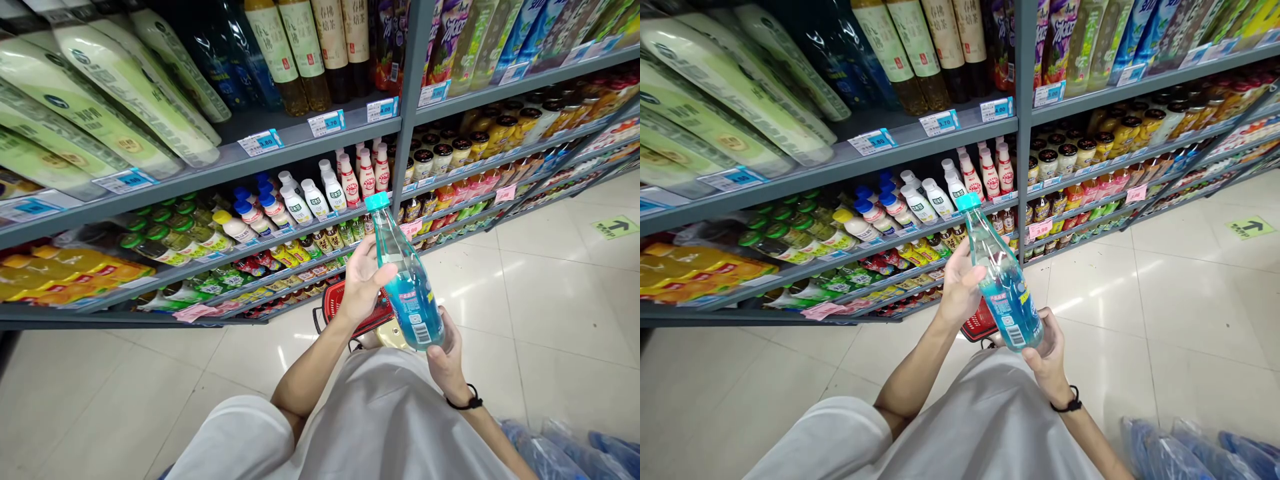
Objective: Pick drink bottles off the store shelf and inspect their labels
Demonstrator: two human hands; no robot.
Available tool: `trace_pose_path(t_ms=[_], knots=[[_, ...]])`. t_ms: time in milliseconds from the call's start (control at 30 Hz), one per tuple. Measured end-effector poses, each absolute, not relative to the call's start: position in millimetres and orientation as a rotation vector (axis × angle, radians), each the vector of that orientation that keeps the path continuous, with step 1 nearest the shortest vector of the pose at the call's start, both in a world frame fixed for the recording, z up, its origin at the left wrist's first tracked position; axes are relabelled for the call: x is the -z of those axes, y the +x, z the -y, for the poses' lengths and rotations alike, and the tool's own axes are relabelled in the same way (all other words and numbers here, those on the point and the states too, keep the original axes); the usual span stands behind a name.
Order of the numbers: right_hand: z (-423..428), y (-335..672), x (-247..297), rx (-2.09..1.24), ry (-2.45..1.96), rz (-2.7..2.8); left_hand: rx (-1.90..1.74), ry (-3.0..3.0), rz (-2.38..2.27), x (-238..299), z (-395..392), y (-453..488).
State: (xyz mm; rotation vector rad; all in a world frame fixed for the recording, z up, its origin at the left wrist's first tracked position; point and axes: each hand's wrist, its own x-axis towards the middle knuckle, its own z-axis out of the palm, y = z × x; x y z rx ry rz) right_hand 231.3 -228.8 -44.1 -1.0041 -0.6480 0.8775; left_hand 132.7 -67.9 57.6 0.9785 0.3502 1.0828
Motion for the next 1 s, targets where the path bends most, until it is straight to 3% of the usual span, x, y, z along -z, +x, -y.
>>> trace_pose_path(t_ms=[1000], knots=[[233.1,226.4,47.8,-0.979,-1.054,0.568,-1.06,0.916,-0.477,-53.1,70.6,131.3]])
